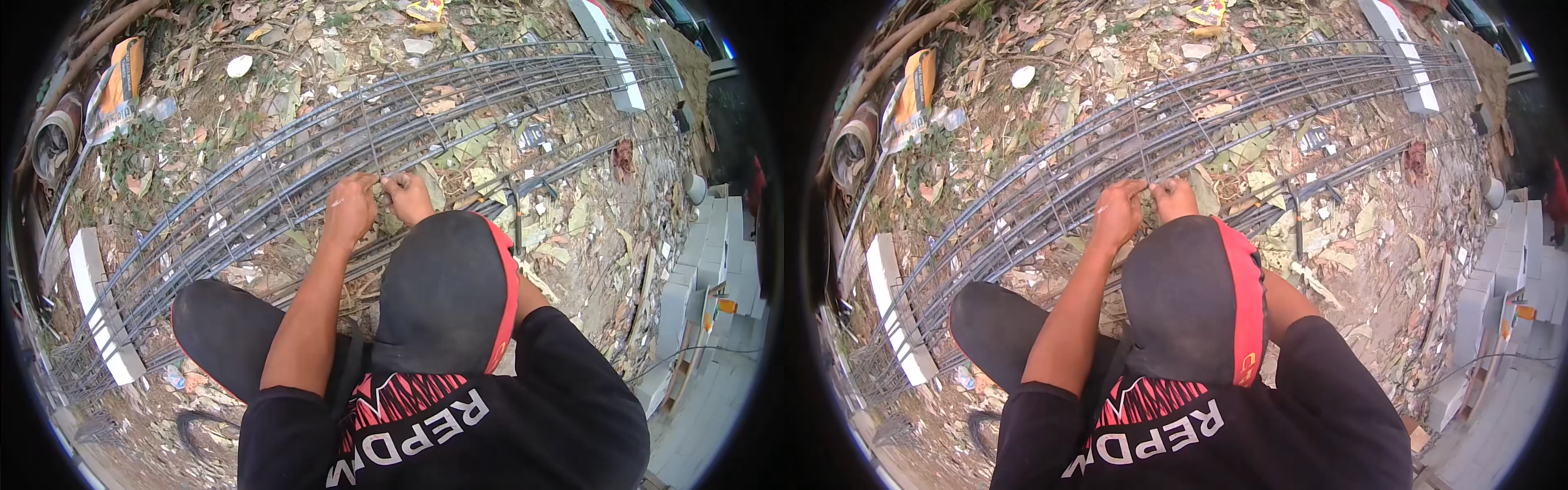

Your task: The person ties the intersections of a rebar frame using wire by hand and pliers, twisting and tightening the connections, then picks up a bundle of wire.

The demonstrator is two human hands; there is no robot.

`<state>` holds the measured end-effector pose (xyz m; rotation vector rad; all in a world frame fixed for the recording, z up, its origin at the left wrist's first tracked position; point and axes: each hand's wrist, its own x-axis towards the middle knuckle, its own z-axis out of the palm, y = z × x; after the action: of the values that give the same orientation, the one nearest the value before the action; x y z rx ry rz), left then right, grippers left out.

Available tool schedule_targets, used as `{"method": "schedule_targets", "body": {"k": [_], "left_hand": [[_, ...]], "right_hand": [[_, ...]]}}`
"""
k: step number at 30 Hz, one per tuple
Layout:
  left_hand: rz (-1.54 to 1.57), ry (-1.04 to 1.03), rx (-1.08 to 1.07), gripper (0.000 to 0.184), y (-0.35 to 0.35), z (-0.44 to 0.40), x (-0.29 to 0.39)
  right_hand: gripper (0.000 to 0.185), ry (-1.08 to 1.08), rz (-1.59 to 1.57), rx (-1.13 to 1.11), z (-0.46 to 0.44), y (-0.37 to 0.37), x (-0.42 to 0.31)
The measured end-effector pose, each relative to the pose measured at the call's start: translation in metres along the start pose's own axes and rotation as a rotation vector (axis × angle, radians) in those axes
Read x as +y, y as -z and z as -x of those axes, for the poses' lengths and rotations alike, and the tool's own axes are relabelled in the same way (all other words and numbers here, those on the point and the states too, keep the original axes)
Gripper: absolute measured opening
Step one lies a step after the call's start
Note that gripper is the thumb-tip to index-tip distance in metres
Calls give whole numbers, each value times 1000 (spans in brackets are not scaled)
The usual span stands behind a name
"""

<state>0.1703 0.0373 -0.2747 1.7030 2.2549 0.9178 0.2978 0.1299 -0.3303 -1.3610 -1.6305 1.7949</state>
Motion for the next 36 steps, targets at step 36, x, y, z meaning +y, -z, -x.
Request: {"method": "schedule_targets", "body": {"k": [36], "left_hand": [[688,649,-585,43,-6,-60,-36]], "right_hand": [[32,-548,-673,-427,134,97,16]]}}
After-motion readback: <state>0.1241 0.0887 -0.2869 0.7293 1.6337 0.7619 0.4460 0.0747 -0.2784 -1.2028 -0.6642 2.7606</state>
